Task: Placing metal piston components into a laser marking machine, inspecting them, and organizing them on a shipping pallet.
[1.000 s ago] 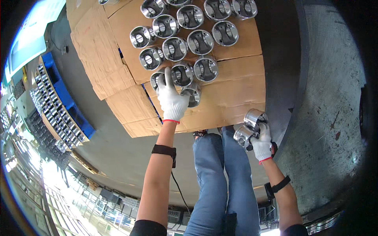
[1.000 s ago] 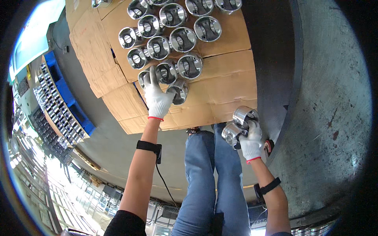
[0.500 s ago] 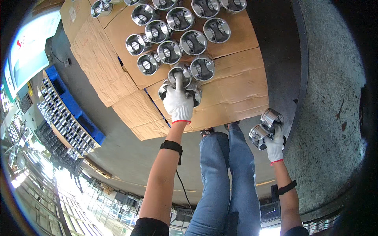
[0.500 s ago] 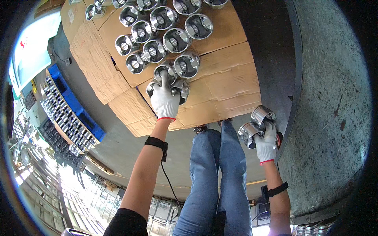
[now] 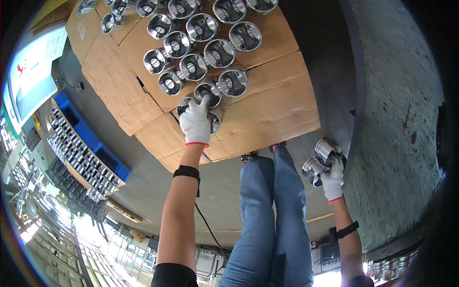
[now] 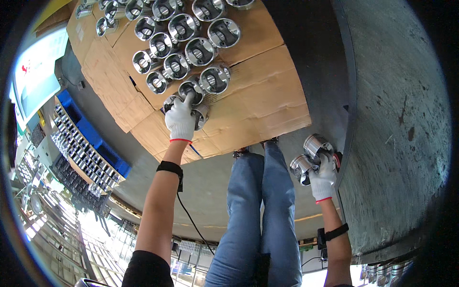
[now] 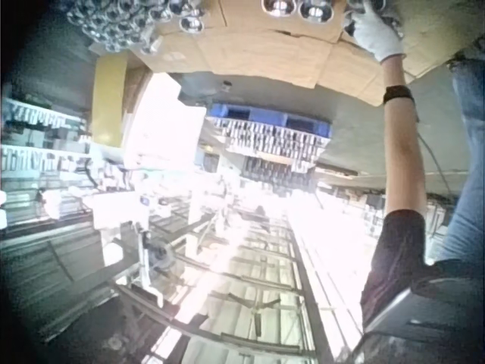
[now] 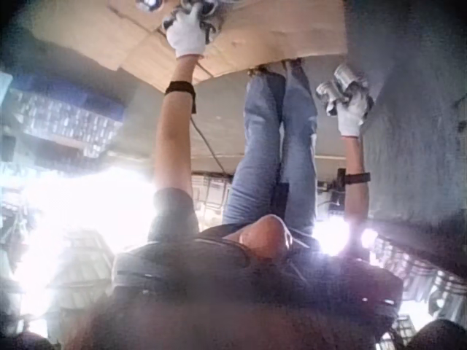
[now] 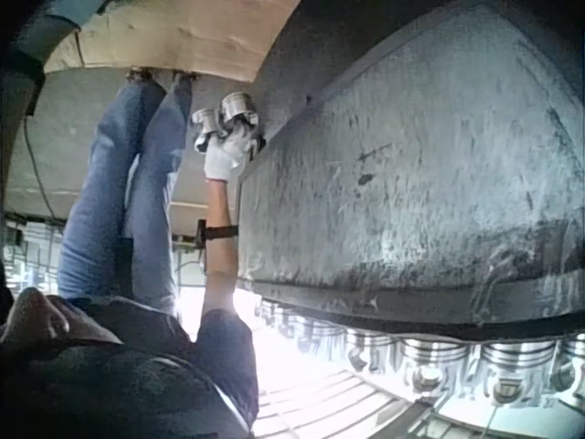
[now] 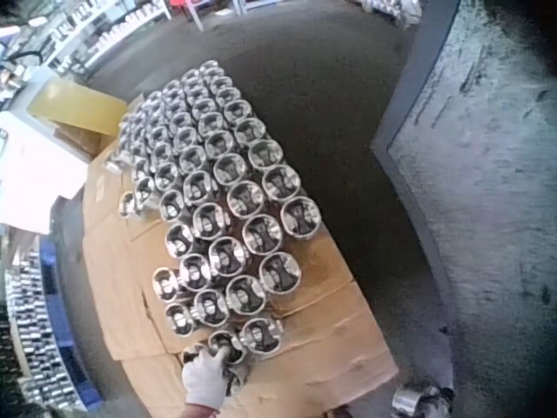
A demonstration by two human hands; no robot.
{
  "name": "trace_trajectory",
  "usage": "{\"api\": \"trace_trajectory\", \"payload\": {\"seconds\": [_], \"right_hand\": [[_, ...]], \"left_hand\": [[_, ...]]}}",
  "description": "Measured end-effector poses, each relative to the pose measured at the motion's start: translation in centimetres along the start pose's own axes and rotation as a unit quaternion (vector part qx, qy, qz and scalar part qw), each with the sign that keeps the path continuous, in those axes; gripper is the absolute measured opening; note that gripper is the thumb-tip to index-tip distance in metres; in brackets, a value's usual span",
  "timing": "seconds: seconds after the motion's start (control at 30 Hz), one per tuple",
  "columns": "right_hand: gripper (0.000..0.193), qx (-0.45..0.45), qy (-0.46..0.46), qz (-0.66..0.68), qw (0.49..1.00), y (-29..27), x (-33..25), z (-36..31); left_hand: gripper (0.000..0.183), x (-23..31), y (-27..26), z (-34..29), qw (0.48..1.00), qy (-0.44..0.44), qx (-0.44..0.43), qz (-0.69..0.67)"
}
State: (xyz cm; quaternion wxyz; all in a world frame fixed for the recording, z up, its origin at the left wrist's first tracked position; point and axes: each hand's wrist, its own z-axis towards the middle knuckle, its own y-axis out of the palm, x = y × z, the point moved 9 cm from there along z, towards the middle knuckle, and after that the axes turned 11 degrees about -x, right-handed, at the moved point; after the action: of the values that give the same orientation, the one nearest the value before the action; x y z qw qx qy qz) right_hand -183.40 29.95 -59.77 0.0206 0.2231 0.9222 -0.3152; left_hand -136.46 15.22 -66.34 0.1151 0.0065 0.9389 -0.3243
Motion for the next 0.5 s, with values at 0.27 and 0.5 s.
{"api": "trace_trajectory", "payload": {"seconds": [0.27, 0.5], "right_hand": [[0.065, -0.003, -0.005, 0.017, 1.000, 3.1, 3.8, -5.3], [0.055, -0.038, 0.089, -0.011, 0.995, 4.9, 6.8, -13.7]], "left_hand": [[0.038, -1.1, -0.1, -0.5, 1.000, -0.005, -0.014, 0.024], [0.017, -3.7, 0.2, -7.6, 0.999, 0.030, 0.024, -0.026]]}}
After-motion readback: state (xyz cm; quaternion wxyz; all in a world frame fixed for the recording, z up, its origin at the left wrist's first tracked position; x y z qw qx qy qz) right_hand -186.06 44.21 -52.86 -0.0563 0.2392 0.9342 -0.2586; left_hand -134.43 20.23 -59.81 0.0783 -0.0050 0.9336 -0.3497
